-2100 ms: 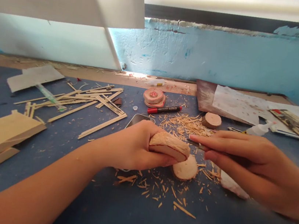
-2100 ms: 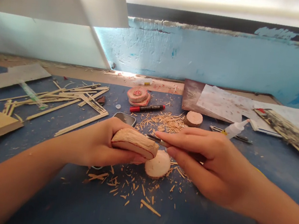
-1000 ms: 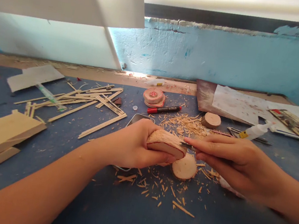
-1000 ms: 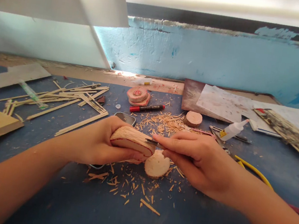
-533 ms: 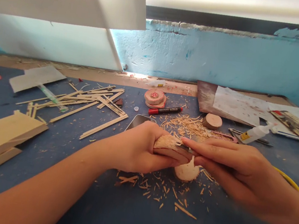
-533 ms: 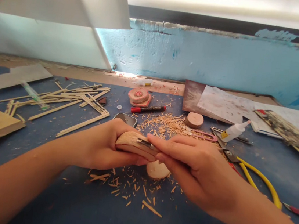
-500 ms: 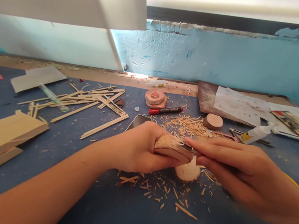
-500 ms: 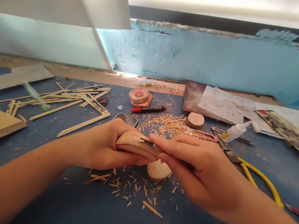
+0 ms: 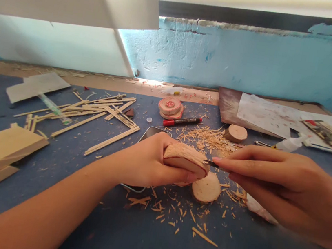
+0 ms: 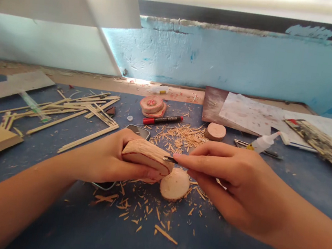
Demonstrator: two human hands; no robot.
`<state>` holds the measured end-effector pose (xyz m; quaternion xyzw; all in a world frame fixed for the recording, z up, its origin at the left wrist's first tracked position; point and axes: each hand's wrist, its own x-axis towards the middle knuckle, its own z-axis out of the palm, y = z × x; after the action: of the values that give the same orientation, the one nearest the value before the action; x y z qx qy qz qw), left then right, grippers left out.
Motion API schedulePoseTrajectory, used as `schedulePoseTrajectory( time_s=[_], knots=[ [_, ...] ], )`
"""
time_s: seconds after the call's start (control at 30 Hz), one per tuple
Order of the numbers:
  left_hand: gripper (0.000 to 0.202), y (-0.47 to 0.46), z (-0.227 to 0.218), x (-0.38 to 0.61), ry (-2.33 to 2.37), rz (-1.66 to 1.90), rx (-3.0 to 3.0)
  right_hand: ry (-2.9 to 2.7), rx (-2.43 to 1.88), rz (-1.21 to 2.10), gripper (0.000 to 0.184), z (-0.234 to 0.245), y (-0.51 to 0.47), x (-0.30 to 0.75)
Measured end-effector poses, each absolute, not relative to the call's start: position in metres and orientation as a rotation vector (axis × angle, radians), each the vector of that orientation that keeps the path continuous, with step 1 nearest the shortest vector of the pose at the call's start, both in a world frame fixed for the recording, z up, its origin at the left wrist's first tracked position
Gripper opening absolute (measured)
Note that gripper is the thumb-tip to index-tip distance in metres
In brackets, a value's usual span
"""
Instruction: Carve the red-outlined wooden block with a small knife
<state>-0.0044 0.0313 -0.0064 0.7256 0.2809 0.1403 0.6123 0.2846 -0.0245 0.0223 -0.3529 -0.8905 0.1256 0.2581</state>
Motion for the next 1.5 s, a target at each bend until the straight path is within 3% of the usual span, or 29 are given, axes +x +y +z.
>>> schedulePoseTrajectory(
  time_s=[0.73, 1.2, 1.5],
  knots=[
    [0.023, 0.028, -0.004, -0.004, 0.691, 0.311, 1.617, -2.253, -0.956, 0.529, 0.044, -0.006, -0.021, 0.277],
    [0.010, 0.028, -0.001, -0.007, 0.507, 0.337, 1.715, -2.240, -0.972, 0.533, 0.034, 0.018, -0.023, 0.282],
    [0.005, 0.028, 0.002, -0.008, 0.556, 0.307, 1.621, -2.334, -0.938, 0.639, 0.036, 0.023, -0.020, 0.285]
  ],
)
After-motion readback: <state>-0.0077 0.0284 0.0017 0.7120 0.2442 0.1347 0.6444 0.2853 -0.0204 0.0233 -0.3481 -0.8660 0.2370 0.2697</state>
